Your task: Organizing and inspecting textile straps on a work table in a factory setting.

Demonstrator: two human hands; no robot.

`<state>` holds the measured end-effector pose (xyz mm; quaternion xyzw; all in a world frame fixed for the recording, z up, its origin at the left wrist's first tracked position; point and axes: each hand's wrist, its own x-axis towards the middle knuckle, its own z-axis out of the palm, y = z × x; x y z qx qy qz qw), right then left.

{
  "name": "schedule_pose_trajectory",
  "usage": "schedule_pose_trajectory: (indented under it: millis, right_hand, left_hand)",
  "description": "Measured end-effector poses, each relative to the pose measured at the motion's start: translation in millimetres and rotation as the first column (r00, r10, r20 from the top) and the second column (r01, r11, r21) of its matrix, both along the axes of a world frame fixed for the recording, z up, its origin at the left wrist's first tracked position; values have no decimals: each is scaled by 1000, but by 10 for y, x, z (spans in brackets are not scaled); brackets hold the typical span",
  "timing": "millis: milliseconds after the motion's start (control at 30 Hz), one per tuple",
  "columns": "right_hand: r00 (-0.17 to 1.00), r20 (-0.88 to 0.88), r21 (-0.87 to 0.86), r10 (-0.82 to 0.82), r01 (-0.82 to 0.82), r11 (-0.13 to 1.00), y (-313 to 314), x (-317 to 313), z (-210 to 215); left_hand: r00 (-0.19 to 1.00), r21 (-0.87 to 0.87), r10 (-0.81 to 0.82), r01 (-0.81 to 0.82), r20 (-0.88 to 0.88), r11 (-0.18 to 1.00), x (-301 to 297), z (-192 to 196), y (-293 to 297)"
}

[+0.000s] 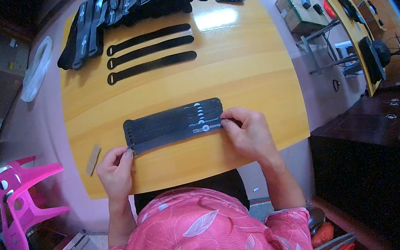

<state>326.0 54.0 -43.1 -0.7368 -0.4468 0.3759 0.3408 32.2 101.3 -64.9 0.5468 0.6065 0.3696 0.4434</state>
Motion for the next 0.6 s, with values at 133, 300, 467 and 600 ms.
schedule_pose_trajectory:
  millis: [133, 300, 467, 600]
  right_hand:
    - [999, 20, 52, -25, 24, 998, 7, -13, -16]
    - [997, 1, 15, -81, 81, 997, 8, -27, -13]
    - [996, -2, 8, -90, 90, 996, 16, -39, -42]
    - [994, -23, -20, -107, 106, 994, 26, -38, -14]
  left_hand:
    - [991, -124, 100, -89, 87, 988, 92, 81, 35]
    - [998, -67, 47, -45, 30, 997, 68, -37, 85]
    - [999, -70, 49, -47, 15, 996, 55, -55, 91]
    - [998, -66, 56, -56, 1, 996, 72, -49, 88]
